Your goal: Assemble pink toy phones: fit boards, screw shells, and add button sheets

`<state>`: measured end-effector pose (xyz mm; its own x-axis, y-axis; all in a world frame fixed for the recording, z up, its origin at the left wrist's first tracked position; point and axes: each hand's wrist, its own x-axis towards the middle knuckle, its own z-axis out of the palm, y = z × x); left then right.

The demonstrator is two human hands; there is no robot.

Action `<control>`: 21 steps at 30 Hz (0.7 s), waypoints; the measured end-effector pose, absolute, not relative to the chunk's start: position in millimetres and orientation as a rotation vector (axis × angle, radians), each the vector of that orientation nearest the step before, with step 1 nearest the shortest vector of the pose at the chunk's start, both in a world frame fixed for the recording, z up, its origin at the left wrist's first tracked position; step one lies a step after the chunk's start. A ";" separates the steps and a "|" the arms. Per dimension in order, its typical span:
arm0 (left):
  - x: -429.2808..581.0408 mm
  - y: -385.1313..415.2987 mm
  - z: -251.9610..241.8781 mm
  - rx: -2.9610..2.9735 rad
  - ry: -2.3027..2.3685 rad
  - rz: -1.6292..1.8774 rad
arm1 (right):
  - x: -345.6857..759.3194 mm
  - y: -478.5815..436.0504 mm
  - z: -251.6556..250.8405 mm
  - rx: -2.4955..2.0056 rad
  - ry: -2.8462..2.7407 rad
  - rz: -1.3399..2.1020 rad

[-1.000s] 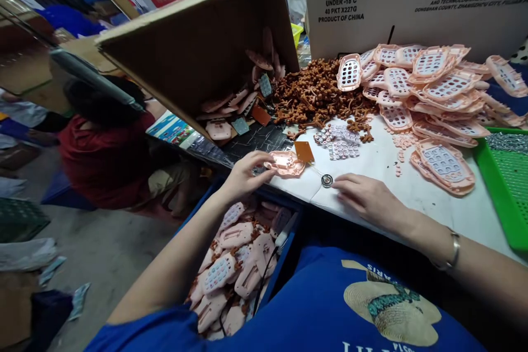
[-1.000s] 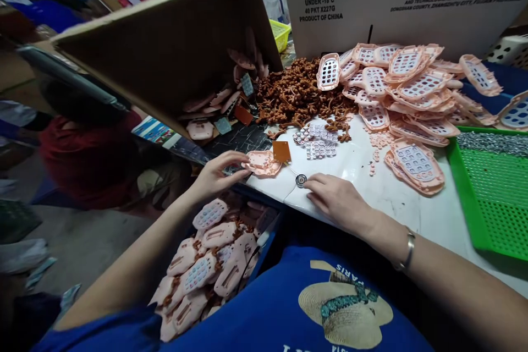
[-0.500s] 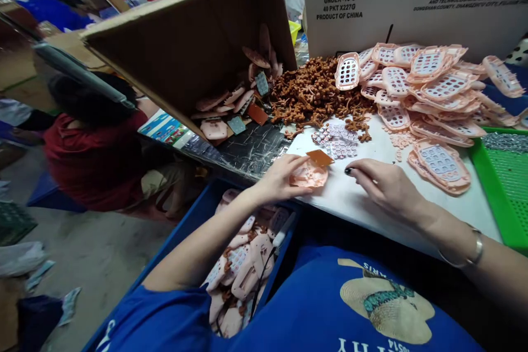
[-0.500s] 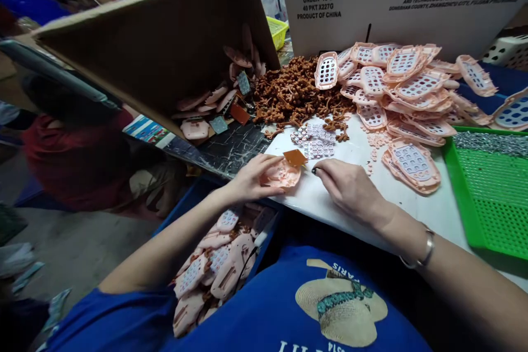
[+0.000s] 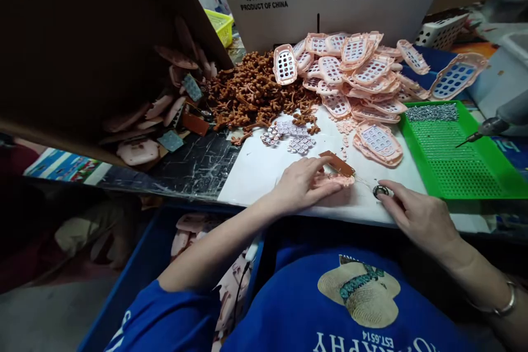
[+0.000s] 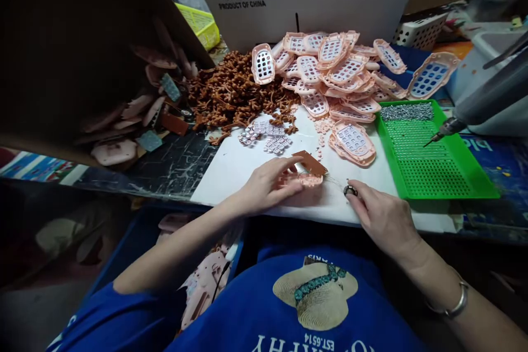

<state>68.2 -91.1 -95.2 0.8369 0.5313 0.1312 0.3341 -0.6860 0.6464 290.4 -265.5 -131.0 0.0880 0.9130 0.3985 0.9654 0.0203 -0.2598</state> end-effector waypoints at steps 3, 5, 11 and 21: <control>71.4 -81.3 -83.7 2.364 0.611 0.249 | 290.3 -266.0 -134.1 -1.914 -1.929 -0.229; 70.6 -76.1 -76.6 2.380 0.586 0.182 | 290.9 -265.3 -132.8 -1.901 -1.959 -0.245; 79.0 -54.0 -76.2 2.740 0.421 0.245 | 295.4 -257.3 -131.3 -1.911 -2.017 -0.253; 107.5 -38.3 -83.6 2.911 0.013 0.052 | 308.9 -248.3 -126.2 -1.786 -2.006 0.063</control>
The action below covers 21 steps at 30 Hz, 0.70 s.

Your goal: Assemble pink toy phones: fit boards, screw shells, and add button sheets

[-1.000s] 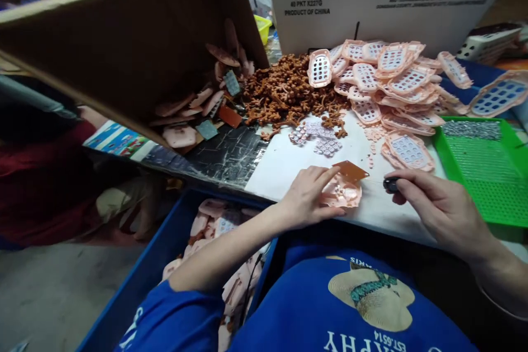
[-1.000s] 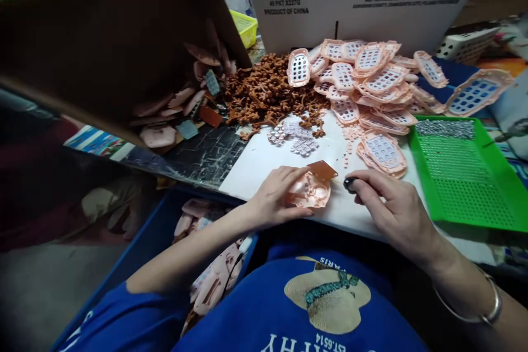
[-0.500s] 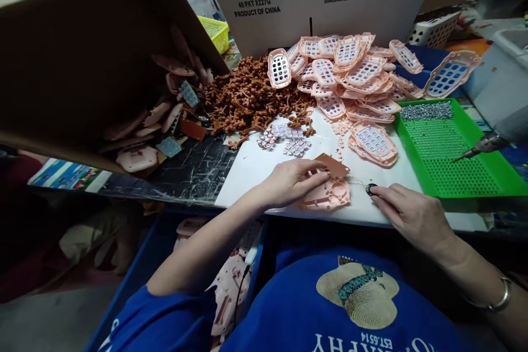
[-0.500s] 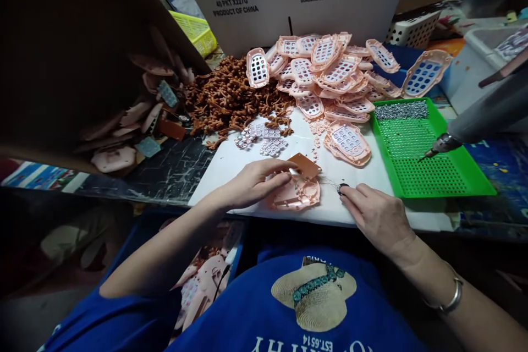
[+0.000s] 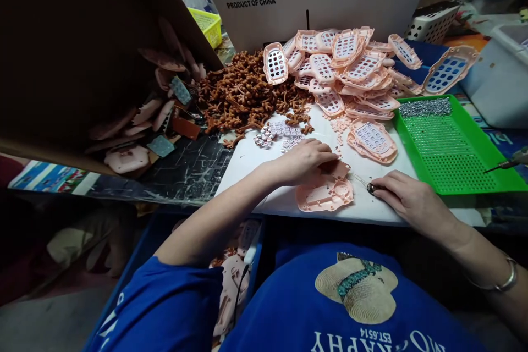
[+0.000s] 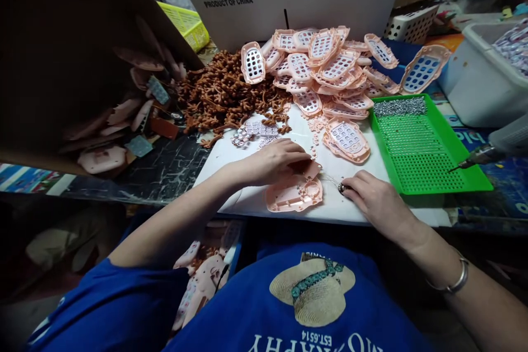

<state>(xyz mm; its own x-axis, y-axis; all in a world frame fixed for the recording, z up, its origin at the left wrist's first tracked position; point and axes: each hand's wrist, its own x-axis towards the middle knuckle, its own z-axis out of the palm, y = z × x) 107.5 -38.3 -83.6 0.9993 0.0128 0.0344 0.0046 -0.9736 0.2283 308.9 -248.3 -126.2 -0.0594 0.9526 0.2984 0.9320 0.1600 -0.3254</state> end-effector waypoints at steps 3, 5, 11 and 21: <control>97.4 -48.5 -81.1 3.044 0.150 0.111 | 303.0 -244.4 -114.7 -1.718 -1.871 0.209; 86.2 -58.2 -83.4 3.111 0.320 0.289 | 296.2 -237.7 -107.0 -1.652 -1.784 0.345; 52.4 -97.5 -111.5 2.836 0.683 1.064 | 284.5 -205.3 -107.3 -1.496 -1.868 0.514; 42.6 -131.2 -133.6 2.324 0.826 1.298 | 291.7 -176.3 -113.1 -1.392 -2.158 0.240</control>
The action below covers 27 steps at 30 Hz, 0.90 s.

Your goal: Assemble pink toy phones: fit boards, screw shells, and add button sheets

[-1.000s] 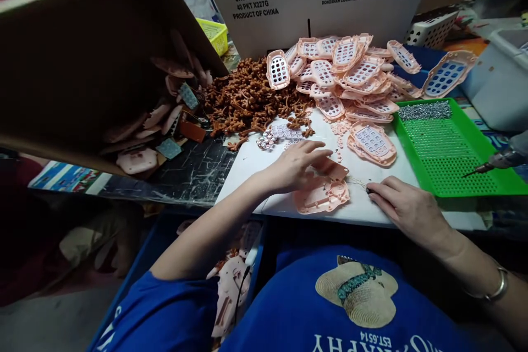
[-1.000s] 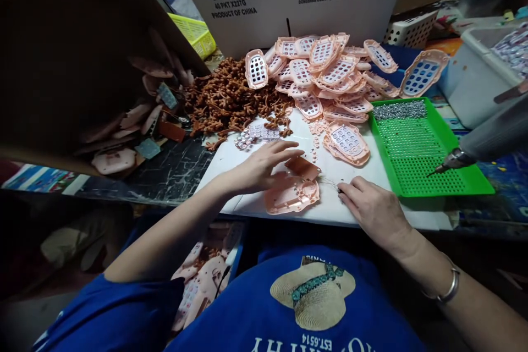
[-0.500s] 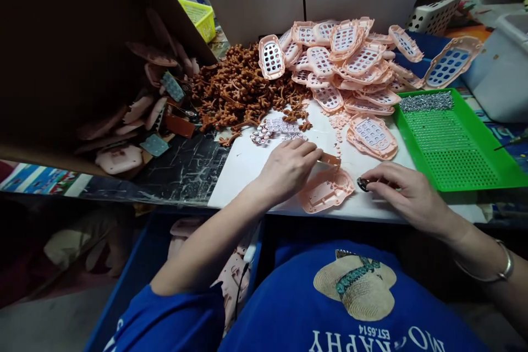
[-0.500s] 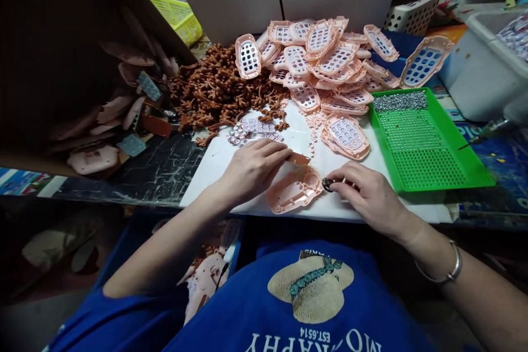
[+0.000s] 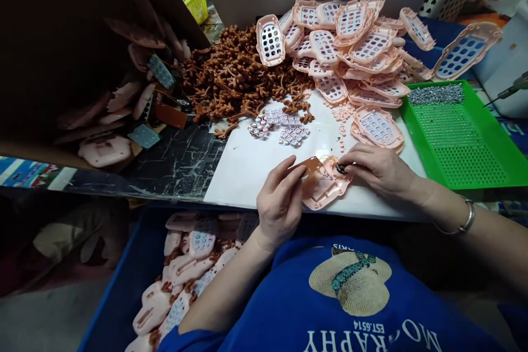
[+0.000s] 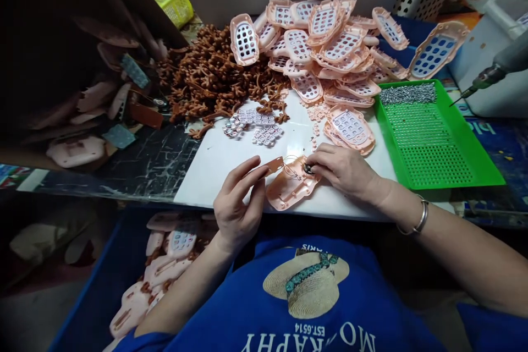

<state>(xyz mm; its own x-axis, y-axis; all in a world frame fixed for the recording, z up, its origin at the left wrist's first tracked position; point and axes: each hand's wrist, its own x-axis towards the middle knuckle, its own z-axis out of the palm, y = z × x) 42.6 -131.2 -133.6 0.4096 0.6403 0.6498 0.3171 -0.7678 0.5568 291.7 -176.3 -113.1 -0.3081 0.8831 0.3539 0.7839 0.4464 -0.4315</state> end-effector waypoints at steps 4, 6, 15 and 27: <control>43.1 -134.8 -133.4 2.274 0.782 1.318 | 294.4 -168.2 -116.5 -1.338 -2.293 0.156; 43.6 -138.1 -133.8 2.252 0.775 1.309 | 296.3 -164.5 -117.9 -1.292 -2.352 0.094; 45.1 -144.6 -141.6 2.283 0.673 1.127 | 290.3 -170.4 -113.7 -1.405 -2.345 0.239; 39.2 -124.0 -137.2 2.359 0.631 0.918 | 285.1 -192.2 -110.6 -1.379 -2.335 0.050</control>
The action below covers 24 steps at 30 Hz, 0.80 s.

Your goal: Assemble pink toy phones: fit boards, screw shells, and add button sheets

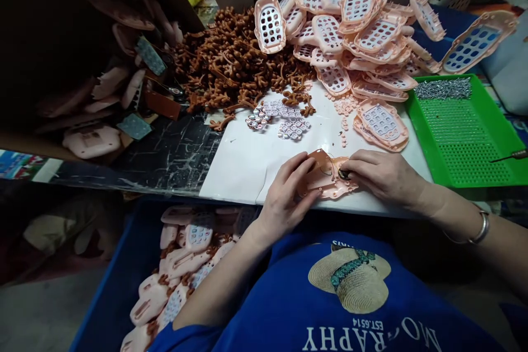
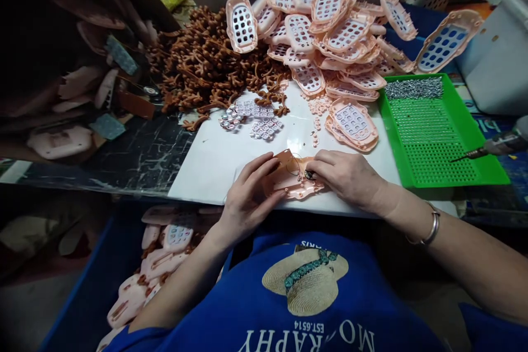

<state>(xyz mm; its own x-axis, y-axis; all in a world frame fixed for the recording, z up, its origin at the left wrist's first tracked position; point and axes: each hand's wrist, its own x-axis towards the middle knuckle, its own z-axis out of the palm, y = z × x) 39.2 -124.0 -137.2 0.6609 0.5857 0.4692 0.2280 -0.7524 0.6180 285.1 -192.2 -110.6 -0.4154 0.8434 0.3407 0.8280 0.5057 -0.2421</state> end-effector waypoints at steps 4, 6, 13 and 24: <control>40.2 -120.2 -137.2 2.334 0.581 0.916 | 289.7 -188.2 -114.1 -1.351 -2.511 -0.148; 40.7 -117.9 -137.4 2.306 0.552 0.911 | 291.2 -186.6 -113.8 -1.310 -2.607 -0.189; 41.4 -115.2 -139.4 2.326 0.545 0.912 | 282.0 -184.5 -102.2 -1.322 -2.737 -0.184; 45.4 -120.8 -122.2 2.427 0.396 0.927 | 286.8 -187.7 -100.5 -1.463 -2.581 0.133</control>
